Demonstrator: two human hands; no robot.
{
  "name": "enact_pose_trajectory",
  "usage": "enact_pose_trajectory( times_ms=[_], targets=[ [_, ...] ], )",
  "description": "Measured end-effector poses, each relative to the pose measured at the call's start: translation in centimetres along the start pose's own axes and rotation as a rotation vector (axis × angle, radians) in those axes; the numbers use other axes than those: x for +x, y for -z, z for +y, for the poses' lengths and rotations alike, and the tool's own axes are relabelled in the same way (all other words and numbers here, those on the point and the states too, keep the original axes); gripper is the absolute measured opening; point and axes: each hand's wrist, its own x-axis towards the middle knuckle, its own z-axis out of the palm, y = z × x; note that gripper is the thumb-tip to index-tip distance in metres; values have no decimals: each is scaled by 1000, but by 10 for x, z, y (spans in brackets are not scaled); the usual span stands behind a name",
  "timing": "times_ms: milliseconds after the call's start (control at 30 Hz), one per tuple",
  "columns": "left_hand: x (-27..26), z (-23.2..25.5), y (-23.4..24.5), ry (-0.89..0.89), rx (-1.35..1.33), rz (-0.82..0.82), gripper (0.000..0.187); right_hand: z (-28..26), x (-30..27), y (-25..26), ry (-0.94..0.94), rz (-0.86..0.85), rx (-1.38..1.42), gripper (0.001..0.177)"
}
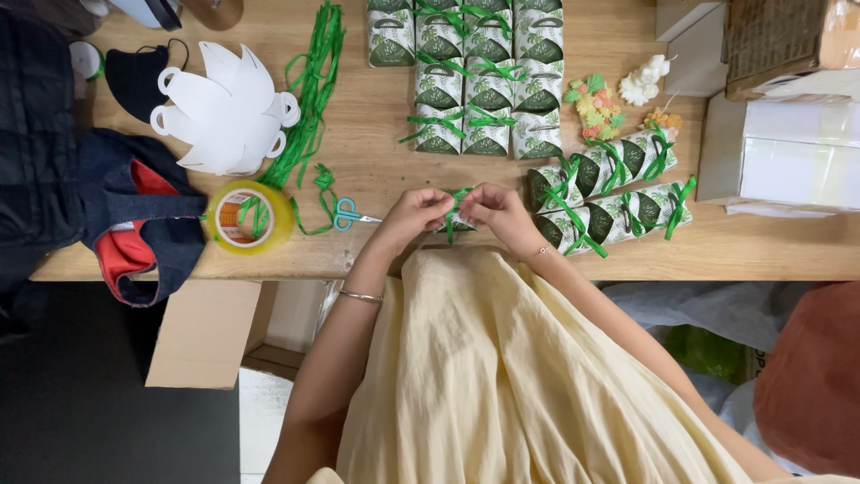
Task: Tie green ribbons onto small decorative boxes to finish packaging.
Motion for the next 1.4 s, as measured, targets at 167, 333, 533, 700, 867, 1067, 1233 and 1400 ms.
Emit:
enact_pose_trajectory(
  times_ms=[167,333,533,700,867,1067,1233,1400],
  targets=[
    [-13,10,2,-148,144,154,17,-5,-5,11,-206,95,98,6],
    [-16,-6,23,-277,106,291,18,4,-10,23,-238,197,90,9],
    [-25,-17,26,-256,149,393,21,14,-12,27,-272,225,78,15],
    [-23,-23,23,-305,119,464,25,20,-11,32,-266,266,57,15],
    [-23,-15,16,-327,157,507,25,28,-7,38,-258,308,73,14],
    [-21,-24,21,-355,107,494,27,30,-4,38,-240,316,90,13],
    [-33,-4,18,-318,185,454,24,25,-6,38,-180,286,59,13],
    [-44,34,-1,-437,496,407,37,17,-11,37,-153,279,-2,13]
  ],
)
